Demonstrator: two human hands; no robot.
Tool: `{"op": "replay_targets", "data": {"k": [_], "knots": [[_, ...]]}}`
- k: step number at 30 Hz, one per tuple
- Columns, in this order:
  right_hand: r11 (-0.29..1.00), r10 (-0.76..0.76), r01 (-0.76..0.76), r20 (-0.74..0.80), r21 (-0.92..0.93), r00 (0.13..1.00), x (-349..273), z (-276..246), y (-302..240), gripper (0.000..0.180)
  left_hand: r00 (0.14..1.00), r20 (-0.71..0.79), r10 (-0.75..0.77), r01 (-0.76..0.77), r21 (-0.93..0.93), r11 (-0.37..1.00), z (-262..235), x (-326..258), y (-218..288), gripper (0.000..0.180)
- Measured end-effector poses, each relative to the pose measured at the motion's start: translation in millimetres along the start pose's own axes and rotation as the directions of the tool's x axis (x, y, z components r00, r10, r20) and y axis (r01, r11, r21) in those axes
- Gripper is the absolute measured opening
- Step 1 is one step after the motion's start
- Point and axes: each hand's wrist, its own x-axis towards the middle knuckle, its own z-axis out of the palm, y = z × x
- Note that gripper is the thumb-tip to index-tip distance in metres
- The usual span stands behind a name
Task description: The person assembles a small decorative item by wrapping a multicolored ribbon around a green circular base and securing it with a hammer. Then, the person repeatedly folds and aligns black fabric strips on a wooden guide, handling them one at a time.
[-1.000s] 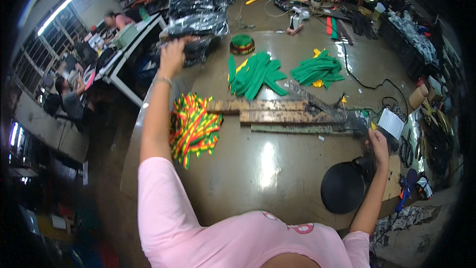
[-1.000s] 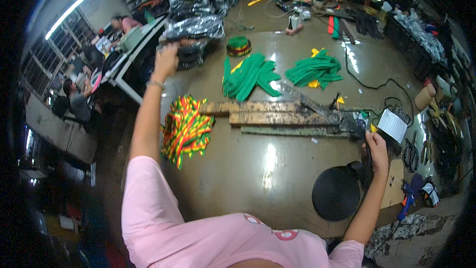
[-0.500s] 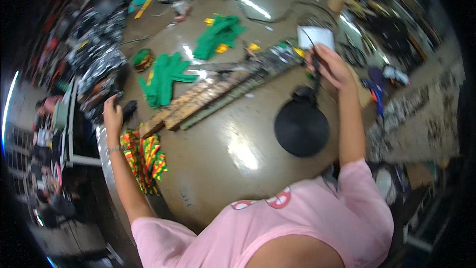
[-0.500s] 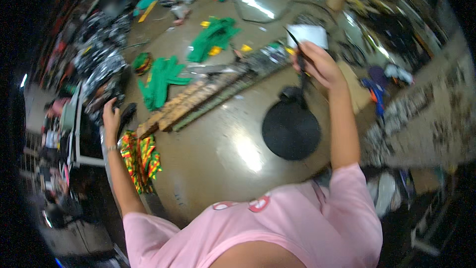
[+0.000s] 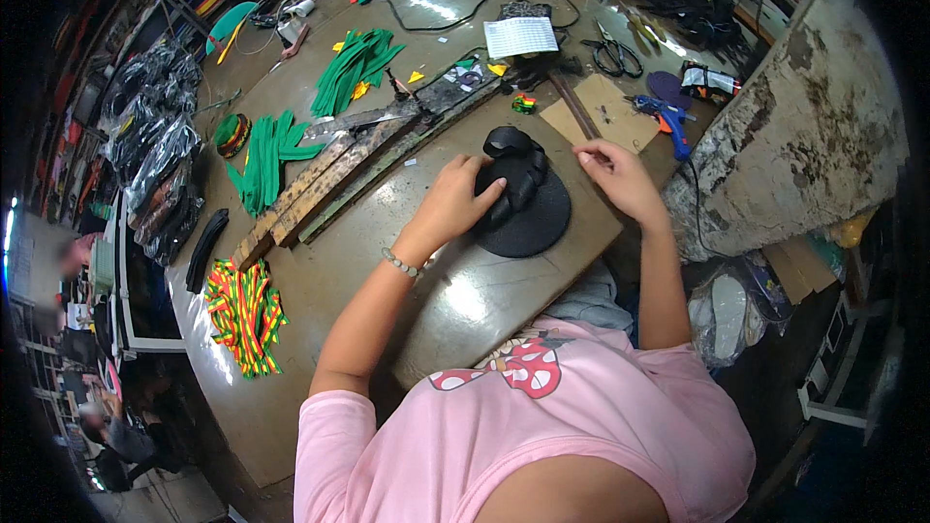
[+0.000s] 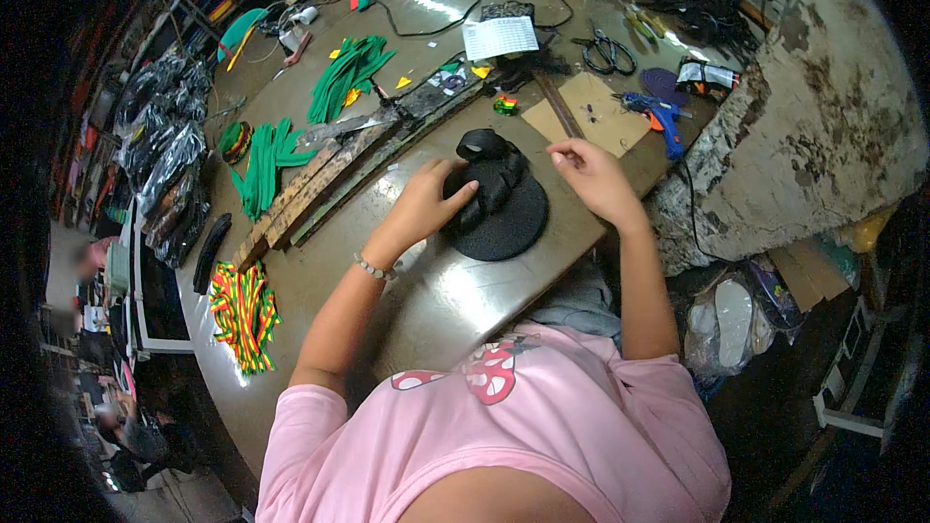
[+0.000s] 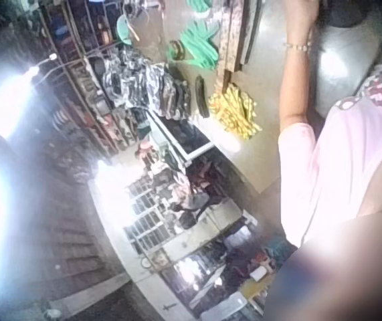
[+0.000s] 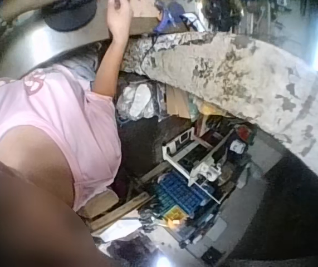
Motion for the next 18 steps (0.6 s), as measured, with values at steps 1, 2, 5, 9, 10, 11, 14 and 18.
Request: {"op": "replay_targets", "data": {"k": [1, 2, 5, 9, 10, 11, 14, 18], "knots": [[0.999, -0.049, 0.048, -0.042, -0.018, 0.998, 2, 7, 2, 0.031, 0.995, -0.059, 0.08, -0.08, 0.007, 0.997, 5, 1, 0, 0.035], [0.994, -0.105, 0.103, -0.067, -0.03, 0.992, 10, 16, 2, 0.032, 0.987, -0.09, 0.133, -0.131, 0.025, 0.991, 10, 1, 1, 0.034], [0.873, -0.464, 0.426, -0.13, -0.239, 0.876, 41, 47, 2, 0.034, 0.979, -0.073, 0.189, -0.187, 0.025, 0.982, 20, 2, 1, 0.032], [0.968, -0.194, 0.211, 0.126, -0.136, 0.973, 63, 52, 2, 0.03, 0.957, -0.11, 0.269, -0.268, 0.021, 0.963, 30, 1, -1, 0.028], [0.943, -0.21, 0.215, 0.046, -0.253, 0.977, 60, 43, 2, 0.03, 0.957, -0.122, 0.263, -0.263, 0.016, 0.965, 32, -1, -2, 0.027], [0.943, -0.282, 0.248, -0.136, -0.223, 0.95, 52, 34, 3, 0.032, 0.957, -0.135, 0.258, -0.258, 0.011, 0.966, 33, -3, -2, 0.026], [0.961, -0.261, 0.178, -0.494, -0.21, 0.829, 5, -10, 10, 0.039, 0.963, -0.142, 0.228, -0.234, -0.03, 0.972, 33, -7, -1, 0.025], [0.916, 0.14, 0.17, -0.687, 0.363, 0.713, -74, -44, 31, 0.03, 0.945, -0.044, 0.325, -0.327, -0.035, 0.944, 32, -4, 7, 0.025]]}}
